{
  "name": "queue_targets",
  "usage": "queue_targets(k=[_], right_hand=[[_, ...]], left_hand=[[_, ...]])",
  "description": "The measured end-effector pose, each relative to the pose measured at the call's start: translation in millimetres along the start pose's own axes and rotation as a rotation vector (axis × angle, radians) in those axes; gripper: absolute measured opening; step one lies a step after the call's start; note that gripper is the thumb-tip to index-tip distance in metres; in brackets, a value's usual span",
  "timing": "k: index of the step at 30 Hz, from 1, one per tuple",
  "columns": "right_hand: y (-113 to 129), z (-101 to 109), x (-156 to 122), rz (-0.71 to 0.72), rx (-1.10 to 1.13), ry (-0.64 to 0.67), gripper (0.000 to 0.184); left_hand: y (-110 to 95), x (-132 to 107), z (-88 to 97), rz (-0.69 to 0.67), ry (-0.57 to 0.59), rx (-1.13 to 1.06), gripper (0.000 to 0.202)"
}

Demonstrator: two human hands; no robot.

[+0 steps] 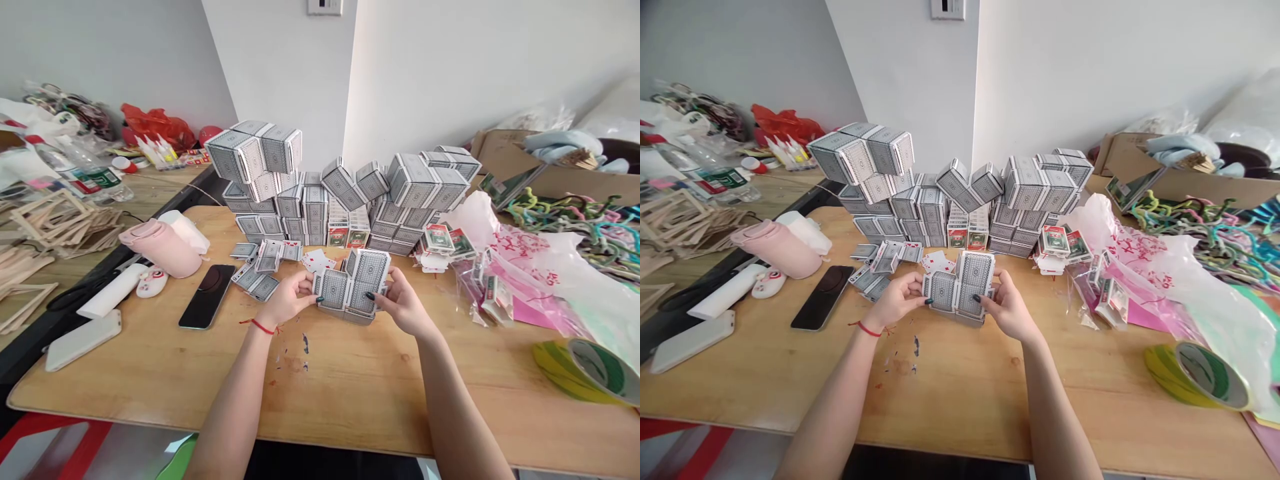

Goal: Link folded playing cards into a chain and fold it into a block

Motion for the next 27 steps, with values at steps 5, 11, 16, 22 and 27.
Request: queue_targets(k=[5,11,16,22,27], right_hand=[[-2,0,0,0.004,-0.063,0.039,0.034],[-8,4,1,0.008,-0.136,0.035,0.034],[-6,6,0,0.010,-0.162,0.025,0.034],[-2,7,-3,0.006,-0.199,0.018,0.035],[-1,12,-5,-0.002,-0.251,-0.007,0.036]], left_hand=[[-7,-1,1.3,-0.013,-0.010,0.131,0.020],[-12,-1,2.5,-0.069,-0.039,0.221,0.011],[-13,-1,1.9,-0.082,-0.030,0.247,0.010],[-13,-1,-0.6,-0.077,-0.032,0.251,0.013],[-12,-1,-3.2,-0.065,-0.014,0.270,0.013]])
Point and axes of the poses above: each hand's wrist, its own x-axis towards the middle knuckle, its own z-axis out of the back of the hand, y = z × x, the point moved 5 cm from there along x, towards the middle knuckle, and after that the axes turned 15 degrees about x, right-handed, at the moved point
